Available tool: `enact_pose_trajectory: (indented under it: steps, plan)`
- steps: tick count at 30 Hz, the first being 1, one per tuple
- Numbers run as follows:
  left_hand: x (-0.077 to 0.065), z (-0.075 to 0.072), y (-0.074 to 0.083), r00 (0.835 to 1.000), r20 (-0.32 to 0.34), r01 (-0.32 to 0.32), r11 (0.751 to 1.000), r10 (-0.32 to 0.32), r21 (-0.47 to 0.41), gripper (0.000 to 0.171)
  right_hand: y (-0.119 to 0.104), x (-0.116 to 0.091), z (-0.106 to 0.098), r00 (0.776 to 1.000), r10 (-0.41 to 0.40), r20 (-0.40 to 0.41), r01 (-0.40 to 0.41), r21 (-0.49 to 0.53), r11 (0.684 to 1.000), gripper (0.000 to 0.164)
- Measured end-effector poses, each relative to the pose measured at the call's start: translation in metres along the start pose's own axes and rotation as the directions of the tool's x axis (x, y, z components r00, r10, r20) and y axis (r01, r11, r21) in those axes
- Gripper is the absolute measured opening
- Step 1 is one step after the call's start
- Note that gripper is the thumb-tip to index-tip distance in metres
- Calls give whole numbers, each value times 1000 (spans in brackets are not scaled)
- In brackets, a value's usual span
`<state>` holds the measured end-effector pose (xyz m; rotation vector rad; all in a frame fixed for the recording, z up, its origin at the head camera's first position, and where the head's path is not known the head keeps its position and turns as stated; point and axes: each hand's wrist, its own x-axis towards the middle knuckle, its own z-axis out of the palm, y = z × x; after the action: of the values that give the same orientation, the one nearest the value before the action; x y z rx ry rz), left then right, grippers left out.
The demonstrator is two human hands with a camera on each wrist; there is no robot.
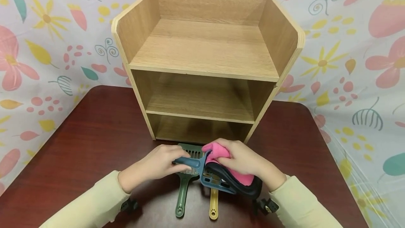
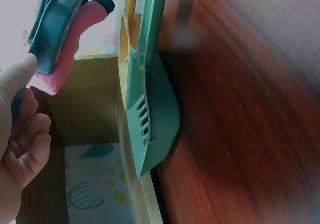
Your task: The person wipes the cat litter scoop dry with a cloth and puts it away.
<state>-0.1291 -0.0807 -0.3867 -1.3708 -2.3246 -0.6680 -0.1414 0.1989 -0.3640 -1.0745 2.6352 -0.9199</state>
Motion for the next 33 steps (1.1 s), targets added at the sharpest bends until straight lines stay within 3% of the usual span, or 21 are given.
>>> enact_pose_trajectory:
  steps: [9, 13, 16, 18, 21, 23, 25, 28, 33]
  plan:
    - [-4, 1, -7, 995, -103, 0, 999, 5, 51, 22, 9, -13, 3, 978, 104, -182, -97, 50, 994, 36]
    - [-7, 4, -9, 989, -145, 2, 999, 6, 53, 22, 6, -16, 9, 955, 168, -243, -121, 196, 973, 31]
    - [-8, 5, -10, 983, -182, 10, 998, 1, 57, 22, 2, -16, 14, 927, 264, -266, -147, 390, 909, 26]
    - [-8, 6, -10, 978, -210, 13, 998, -1, 56, 24, -3, -17, 18, 882, 382, -276, -194, 527, 828, 26]
    - [-7, 7, -10, 968, -251, 17, 998, -2, 57, 28, -11, -17, 24, 775, 564, -285, -228, 707, 670, 31]
    - [-6, 8, -10, 961, -276, 20, 998, -3, 57, 29, -17, -17, 29, 715, 641, -278, -204, 795, 572, 30]
    - [-5, 10, -10, 954, -299, 23, 998, -6, 56, 30, -21, -17, 33, 677, 684, -274, -164, 849, 503, 28]
    - [-5, 13, -10, 944, -331, 32, 998, -11, 58, 29, -27, -16, 39, 628, 726, -278, -124, 886, 447, 25]
    - [-5, 19, -8, 927, -373, 62, 997, -43, 39, 26, -34, -12, 50, 513, 792, -333, -17, 918, 397, 28]
